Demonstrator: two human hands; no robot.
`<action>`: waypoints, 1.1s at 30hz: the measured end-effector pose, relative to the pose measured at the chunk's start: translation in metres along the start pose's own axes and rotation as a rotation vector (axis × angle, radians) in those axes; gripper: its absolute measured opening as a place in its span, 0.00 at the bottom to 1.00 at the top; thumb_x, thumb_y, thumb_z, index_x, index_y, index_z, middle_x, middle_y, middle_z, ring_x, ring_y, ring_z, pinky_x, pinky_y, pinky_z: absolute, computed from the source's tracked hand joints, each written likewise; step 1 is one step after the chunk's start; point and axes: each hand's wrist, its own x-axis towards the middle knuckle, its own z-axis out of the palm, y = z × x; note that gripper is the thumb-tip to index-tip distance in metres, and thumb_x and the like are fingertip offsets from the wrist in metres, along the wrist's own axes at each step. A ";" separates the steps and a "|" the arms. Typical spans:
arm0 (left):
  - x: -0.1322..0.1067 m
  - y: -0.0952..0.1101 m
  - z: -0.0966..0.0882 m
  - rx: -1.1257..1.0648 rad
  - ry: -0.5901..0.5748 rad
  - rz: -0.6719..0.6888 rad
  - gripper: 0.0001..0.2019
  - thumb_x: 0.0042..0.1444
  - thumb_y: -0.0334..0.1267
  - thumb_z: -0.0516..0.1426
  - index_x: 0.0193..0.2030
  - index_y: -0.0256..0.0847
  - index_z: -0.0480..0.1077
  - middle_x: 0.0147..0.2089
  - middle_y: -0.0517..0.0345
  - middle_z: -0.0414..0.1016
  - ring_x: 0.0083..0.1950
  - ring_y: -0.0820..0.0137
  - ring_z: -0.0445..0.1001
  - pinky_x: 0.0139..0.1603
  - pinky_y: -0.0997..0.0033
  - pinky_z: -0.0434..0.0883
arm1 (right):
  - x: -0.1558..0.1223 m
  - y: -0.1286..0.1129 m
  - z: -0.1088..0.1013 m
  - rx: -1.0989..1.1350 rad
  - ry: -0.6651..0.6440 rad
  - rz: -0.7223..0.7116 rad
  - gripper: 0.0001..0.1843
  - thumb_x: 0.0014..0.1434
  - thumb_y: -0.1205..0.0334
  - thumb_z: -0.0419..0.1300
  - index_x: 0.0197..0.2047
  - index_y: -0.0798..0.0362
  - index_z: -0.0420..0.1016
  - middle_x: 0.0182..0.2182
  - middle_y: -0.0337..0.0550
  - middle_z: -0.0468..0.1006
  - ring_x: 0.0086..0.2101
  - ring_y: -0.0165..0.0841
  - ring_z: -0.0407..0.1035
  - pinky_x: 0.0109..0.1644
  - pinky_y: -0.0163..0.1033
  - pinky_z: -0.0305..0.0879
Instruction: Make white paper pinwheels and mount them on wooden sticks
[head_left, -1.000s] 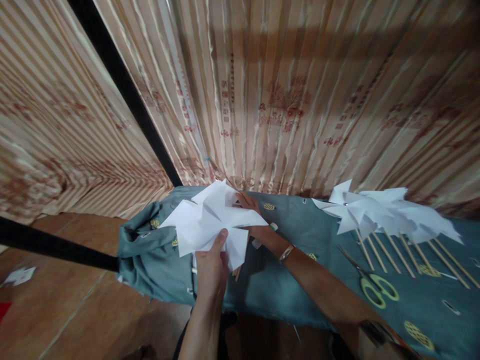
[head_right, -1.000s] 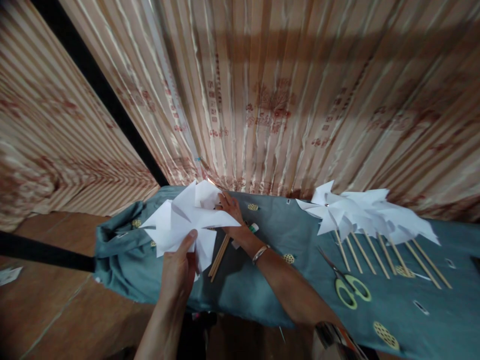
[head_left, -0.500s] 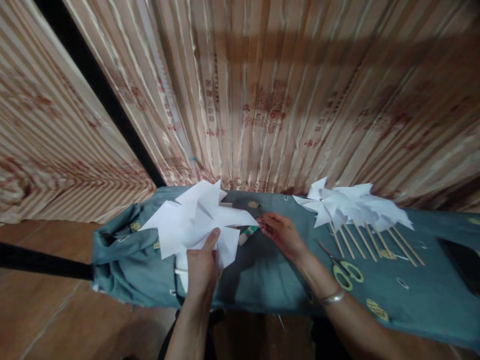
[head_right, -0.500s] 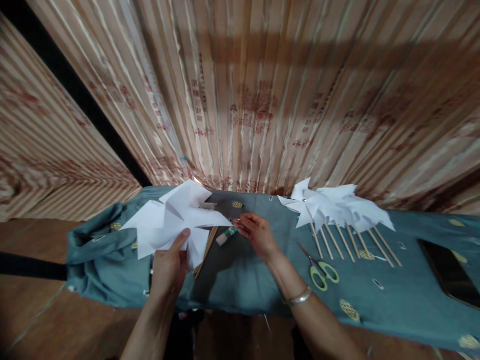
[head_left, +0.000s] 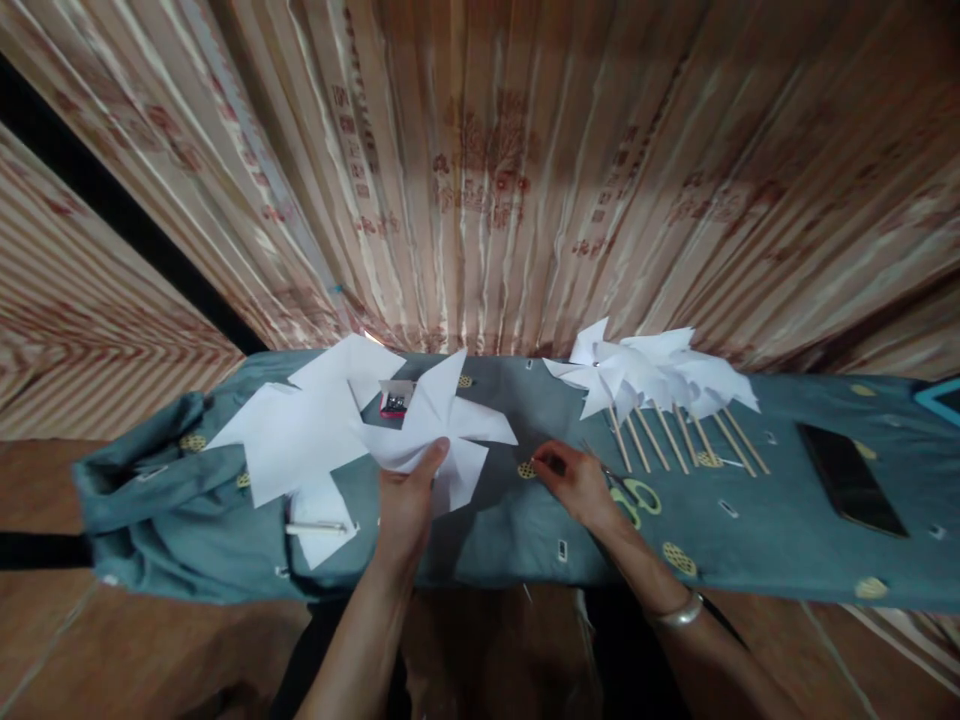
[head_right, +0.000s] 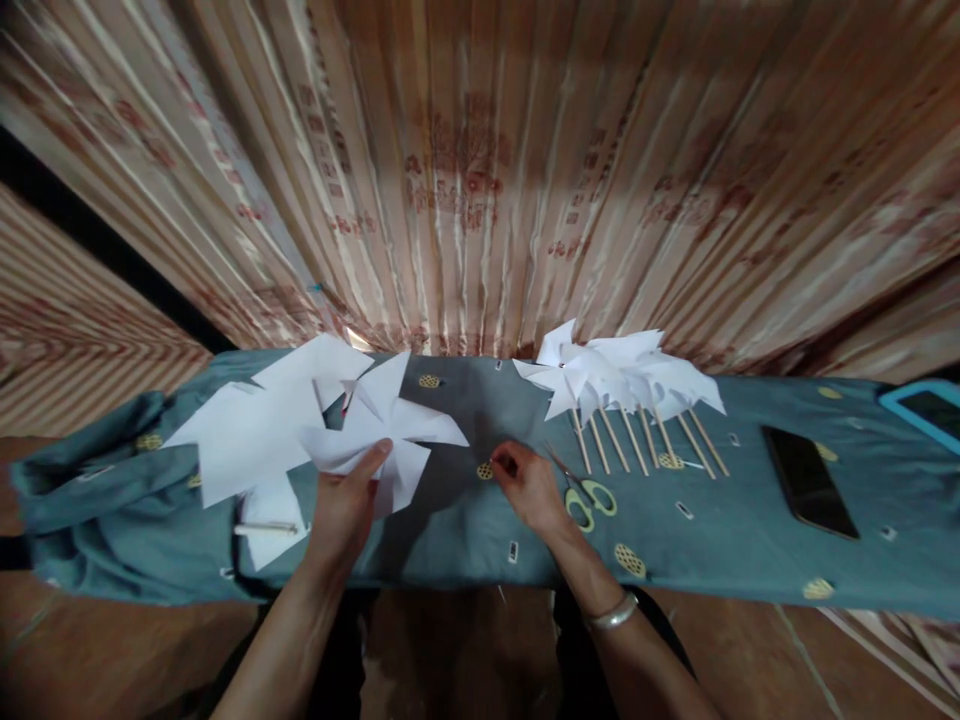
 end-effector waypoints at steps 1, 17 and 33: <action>-0.001 -0.003 0.002 0.018 -0.006 -0.007 0.20 0.42 0.39 0.68 0.43 0.35 0.75 0.43 0.47 0.81 0.47 0.60 0.79 0.51 0.62 0.73 | 0.001 0.000 -0.001 -0.009 -0.014 0.003 0.05 0.54 0.61 0.57 0.30 0.50 0.74 0.24 0.37 0.78 0.26 0.32 0.72 0.31 0.36 0.66; -0.009 -0.003 0.015 0.167 -0.032 0.029 0.15 0.42 0.38 0.67 0.38 0.34 0.77 0.39 0.48 0.82 0.43 0.61 0.80 0.46 0.66 0.74 | -0.010 0.005 -0.005 0.259 -0.037 0.100 0.08 0.50 0.59 0.61 0.32 0.50 0.80 0.32 0.41 0.83 0.33 0.38 0.77 0.43 0.44 0.72; -0.005 0.002 -0.002 0.168 0.002 0.098 0.17 0.42 0.37 0.67 0.40 0.35 0.77 0.38 0.49 0.81 0.44 0.63 0.79 0.51 0.65 0.74 | -0.018 -0.009 0.001 -0.034 -0.160 -0.040 0.07 0.56 0.59 0.60 0.37 0.49 0.79 0.34 0.41 0.82 0.33 0.35 0.76 0.39 0.39 0.69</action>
